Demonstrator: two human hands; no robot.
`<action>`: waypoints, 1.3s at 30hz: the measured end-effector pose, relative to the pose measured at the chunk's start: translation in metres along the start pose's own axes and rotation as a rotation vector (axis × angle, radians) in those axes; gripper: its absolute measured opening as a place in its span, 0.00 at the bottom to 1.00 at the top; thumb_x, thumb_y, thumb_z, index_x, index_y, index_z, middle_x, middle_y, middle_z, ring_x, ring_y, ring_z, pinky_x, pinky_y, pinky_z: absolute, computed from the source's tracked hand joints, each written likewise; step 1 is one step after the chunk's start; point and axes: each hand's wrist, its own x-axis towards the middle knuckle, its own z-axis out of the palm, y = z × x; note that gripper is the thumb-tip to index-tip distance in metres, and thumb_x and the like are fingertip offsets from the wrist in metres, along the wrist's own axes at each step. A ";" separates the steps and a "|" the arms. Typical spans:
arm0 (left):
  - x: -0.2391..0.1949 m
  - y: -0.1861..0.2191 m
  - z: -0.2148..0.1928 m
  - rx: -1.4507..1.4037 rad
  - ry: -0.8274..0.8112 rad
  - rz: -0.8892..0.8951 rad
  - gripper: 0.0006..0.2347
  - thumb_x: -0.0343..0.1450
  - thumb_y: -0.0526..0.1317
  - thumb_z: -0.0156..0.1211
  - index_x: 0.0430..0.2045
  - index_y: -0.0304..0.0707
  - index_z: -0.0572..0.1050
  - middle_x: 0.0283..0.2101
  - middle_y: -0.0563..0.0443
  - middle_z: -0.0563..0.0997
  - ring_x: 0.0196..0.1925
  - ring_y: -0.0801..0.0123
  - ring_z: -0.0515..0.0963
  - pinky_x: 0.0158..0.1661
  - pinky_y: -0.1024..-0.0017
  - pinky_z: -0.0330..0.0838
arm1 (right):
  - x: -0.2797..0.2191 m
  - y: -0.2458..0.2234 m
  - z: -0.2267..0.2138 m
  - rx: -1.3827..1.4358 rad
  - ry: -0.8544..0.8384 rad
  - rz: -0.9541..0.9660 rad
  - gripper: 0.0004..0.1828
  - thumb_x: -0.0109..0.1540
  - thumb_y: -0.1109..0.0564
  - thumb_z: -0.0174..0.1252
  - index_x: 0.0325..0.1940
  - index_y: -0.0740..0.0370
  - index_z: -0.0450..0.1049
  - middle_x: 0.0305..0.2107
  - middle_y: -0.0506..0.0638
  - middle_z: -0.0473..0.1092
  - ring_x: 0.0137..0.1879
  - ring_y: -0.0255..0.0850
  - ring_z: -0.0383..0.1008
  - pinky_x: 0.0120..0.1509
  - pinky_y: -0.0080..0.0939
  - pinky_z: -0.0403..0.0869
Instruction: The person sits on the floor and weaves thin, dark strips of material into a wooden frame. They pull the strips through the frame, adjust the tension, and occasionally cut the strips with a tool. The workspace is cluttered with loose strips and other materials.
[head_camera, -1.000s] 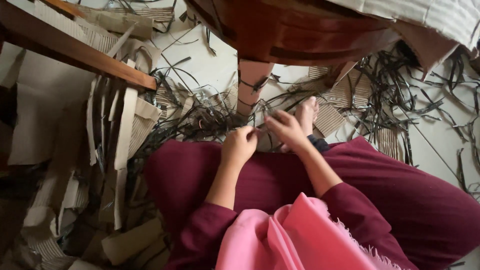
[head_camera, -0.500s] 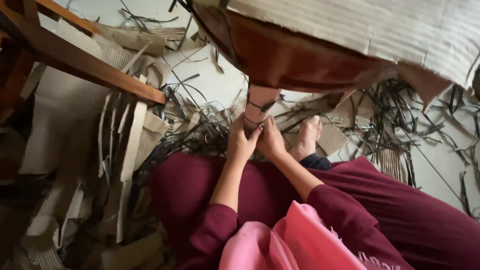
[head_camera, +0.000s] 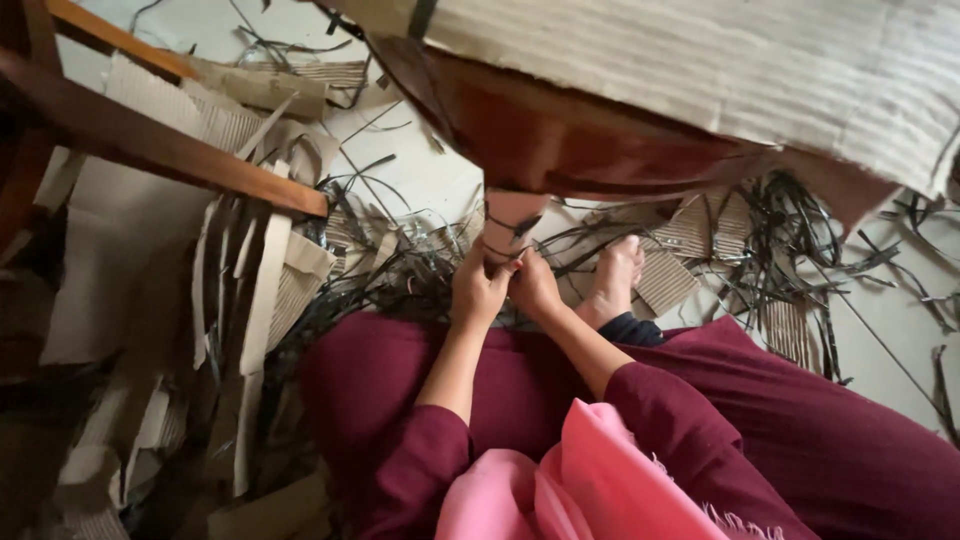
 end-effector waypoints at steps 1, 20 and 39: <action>0.001 0.001 0.000 -0.002 -0.002 0.004 0.28 0.63 0.52 0.76 0.54 0.37 0.76 0.38 0.36 0.84 0.43 0.42 0.84 0.40 0.52 0.80 | 0.000 0.008 0.004 0.000 0.005 0.001 0.16 0.55 0.53 0.61 0.37 0.64 0.65 0.30 0.70 0.73 0.43 0.74 0.75 0.42 0.76 0.70; 0.012 0.049 0.023 -0.003 0.133 0.042 0.27 0.58 0.51 0.80 0.48 0.40 0.79 0.35 0.41 0.85 0.39 0.49 0.86 0.38 0.59 0.82 | 0.005 -0.007 -0.054 0.230 0.141 -0.206 0.13 0.47 0.57 0.68 0.33 0.59 0.73 0.26 0.62 0.74 0.36 0.63 0.77 0.38 0.62 0.73; 0.034 0.014 0.031 0.475 -0.912 -0.367 0.34 0.69 0.65 0.55 0.73 0.70 0.54 0.81 0.62 0.37 0.81 0.43 0.32 0.69 0.26 0.28 | 0.024 -0.035 -0.098 0.325 0.367 -0.104 0.17 0.57 0.62 0.74 0.29 0.65 0.68 0.14 0.54 0.67 0.25 0.37 0.70 0.27 0.39 0.67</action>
